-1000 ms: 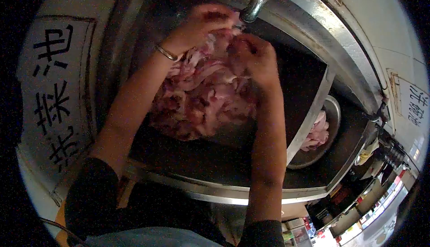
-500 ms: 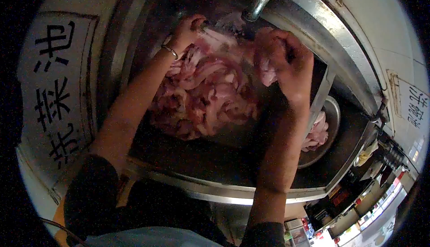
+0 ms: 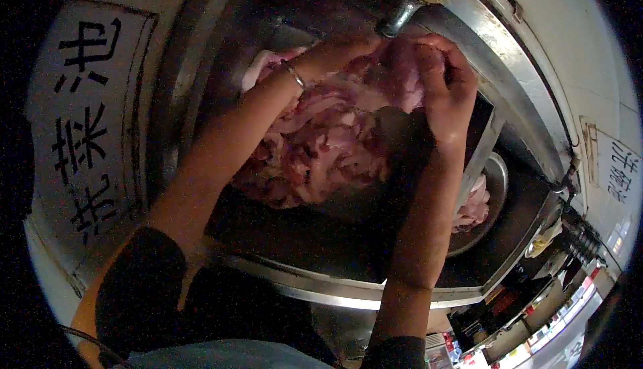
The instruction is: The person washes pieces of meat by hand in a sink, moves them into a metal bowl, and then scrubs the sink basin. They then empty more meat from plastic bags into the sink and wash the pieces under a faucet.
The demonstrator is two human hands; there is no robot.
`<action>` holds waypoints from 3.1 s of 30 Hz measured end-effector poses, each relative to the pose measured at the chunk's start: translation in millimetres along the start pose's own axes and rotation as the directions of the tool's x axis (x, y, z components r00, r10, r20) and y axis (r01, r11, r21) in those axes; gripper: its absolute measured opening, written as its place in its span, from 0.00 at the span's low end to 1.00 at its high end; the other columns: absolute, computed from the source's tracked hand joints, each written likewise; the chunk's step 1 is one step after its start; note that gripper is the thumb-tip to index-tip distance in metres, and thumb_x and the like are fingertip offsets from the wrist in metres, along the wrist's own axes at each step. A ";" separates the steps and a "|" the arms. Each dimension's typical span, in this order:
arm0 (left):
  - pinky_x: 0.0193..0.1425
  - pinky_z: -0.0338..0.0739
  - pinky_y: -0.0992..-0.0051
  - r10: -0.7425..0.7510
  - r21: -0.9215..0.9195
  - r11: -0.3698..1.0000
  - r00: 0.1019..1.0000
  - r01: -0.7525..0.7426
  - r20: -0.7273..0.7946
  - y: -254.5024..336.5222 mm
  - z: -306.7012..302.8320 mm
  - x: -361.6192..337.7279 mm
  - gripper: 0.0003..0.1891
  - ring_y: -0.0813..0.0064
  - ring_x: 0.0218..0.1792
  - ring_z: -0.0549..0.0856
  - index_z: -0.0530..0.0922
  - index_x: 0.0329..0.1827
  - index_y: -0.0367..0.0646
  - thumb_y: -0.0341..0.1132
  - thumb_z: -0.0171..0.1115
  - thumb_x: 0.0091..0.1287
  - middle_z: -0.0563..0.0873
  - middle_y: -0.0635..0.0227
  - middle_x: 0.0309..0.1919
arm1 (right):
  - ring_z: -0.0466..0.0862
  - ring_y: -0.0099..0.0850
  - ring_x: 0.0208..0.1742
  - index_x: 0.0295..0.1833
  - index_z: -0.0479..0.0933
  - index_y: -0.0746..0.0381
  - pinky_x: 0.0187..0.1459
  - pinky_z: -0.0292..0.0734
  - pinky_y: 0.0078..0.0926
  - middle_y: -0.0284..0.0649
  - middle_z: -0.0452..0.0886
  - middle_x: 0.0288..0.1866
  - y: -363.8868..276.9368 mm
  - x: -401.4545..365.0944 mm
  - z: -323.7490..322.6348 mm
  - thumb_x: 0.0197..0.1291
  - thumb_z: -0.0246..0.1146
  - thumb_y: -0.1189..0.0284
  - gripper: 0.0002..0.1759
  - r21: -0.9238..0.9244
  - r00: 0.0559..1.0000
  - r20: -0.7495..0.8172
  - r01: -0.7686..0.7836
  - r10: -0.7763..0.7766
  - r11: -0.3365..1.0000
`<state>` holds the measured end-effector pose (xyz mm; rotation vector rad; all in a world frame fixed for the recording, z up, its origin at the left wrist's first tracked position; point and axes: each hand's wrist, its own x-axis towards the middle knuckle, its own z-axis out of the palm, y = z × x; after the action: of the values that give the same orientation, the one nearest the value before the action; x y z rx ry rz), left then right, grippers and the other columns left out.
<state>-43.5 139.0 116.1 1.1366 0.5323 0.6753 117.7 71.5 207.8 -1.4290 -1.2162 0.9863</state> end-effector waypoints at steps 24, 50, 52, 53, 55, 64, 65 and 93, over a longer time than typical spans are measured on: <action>0.38 0.73 0.80 -0.019 -0.251 0.968 0.999 0.026 0.029 21.8 -4.0 -7.2 0.11 0.82 0.35 0.78 0.78 0.42 0.40 0.37 0.59 0.62 0.81 0.71 0.32 | 0.75 0.21 0.39 0.56 0.68 0.68 0.43 0.71 0.18 0.36 0.78 0.40 49.6 -10.8 9.6 0.57 0.57 0.73 0.21 0.014 0.942 0.213 -0.268 0.259 0.963; 0.32 0.72 0.80 0.128 0.300 0.952 0.965 -0.056 -0.228 1.1 -2.0 -4.1 0.12 0.84 0.29 0.76 0.74 0.41 0.41 0.40 0.60 0.61 0.77 0.75 0.28 | 0.76 0.20 0.33 0.46 0.72 0.67 0.37 0.71 0.20 0.37 0.79 0.32 62.1 -11.7 43.3 0.55 0.57 0.75 0.12 -0.236 0.989 0.141 0.000 0.035 0.972; 0.32 0.72 0.79 0.442 0.651 0.725 0.877 -0.224 -0.191 0.3 9.1 -1.1 0.12 0.83 0.28 0.76 0.75 0.40 0.40 0.39 0.60 0.61 0.78 0.73 0.27 | 0.75 0.19 0.32 0.44 0.73 0.66 0.36 0.71 0.20 0.37 0.80 0.30 61.4 -10.5 42.8 0.54 0.58 0.75 0.12 -0.102 0.995 0.099 0.012 -0.002 0.995; 0.32 0.71 0.79 0.684 0.892 0.349 0.728 -0.288 -0.032 2.3 13.7 -3.3 0.12 0.82 0.27 0.76 0.75 0.38 0.39 0.39 0.59 0.61 0.78 0.71 0.26 | 0.75 0.20 0.31 0.43 0.74 0.66 0.36 0.71 0.20 0.38 0.79 0.29 58.2 -10.3 44.0 0.54 0.58 0.75 0.11 -0.099 0.996 0.078 -0.026 0.034 0.995; 0.32 0.71 0.78 0.675 0.897 0.319 0.738 -0.306 0.012 -6.7 3.5 1.9 0.12 0.81 0.26 0.76 0.75 0.36 0.38 0.39 0.59 0.60 0.78 0.67 0.24 | 0.75 0.20 0.30 0.42 0.74 0.66 0.35 0.71 0.20 0.38 0.79 0.28 52.5 -11.0 45.6 0.54 0.58 0.75 0.10 -0.095 0.996 0.055 -0.067 0.072 0.993; 0.30 0.71 0.77 0.346 0.666 0.739 0.906 -0.102 -0.245 -34.8 -24.7 6.9 0.15 0.81 0.24 0.76 0.77 0.44 0.38 0.41 0.57 0.62 0.80 0.70 0.23 | 0.75 0.23 0.31 0.38 0.75 0.68 0.37 0.70 0.19 0.37 0.79 0.31 4.7 -50.0 -3.9 0.56 0.58 0.71 0.10 -0.216 0.990 -0.134 -0.076 0.048 0.973; 0.30 0.72 0.77 0.350 0.657 0.739 0.918 -0.148 -0.187 -37.1 -23.9 6.9 0.15 0.81 0.23 0.76 0.77 0.47 0.40 0.41 0.57 0.62 0.80 0.72 0.25 | 0.76 0.25 0.31 0.37 0.75 0.68 0.36 0.70 0.19 0.39 0.79 0.32 -9.6 -56.9 -10.7 0.57 0.56 0.71 0.10 -0.209 0.981 -0.193 -0.067 0.026 0.976; 0.44 0.70 0.85 -0.350 -0.085 0.937 0.893 0.340 -0.284 1.5 12.3 -44.4 0.21 0.83 0.42 0.75 0.69 0.57 0.40 0.42 0.54 0.64 0.77 0.72 0.45 | 0.73 0.34 0.53 0.66 0.55 0.64 0.54 0.67 0.27 0.44 0.72 0.55 105.8 -26.9 66.2 0.57 0.59 0.58 0.36 0.759 0.869 0.064 -0.362 0.490 0.542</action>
<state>-65.9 99.4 123.7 0.8809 0.9514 0.5411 69.4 53.9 90.9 -1.0769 -0.2056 1.4646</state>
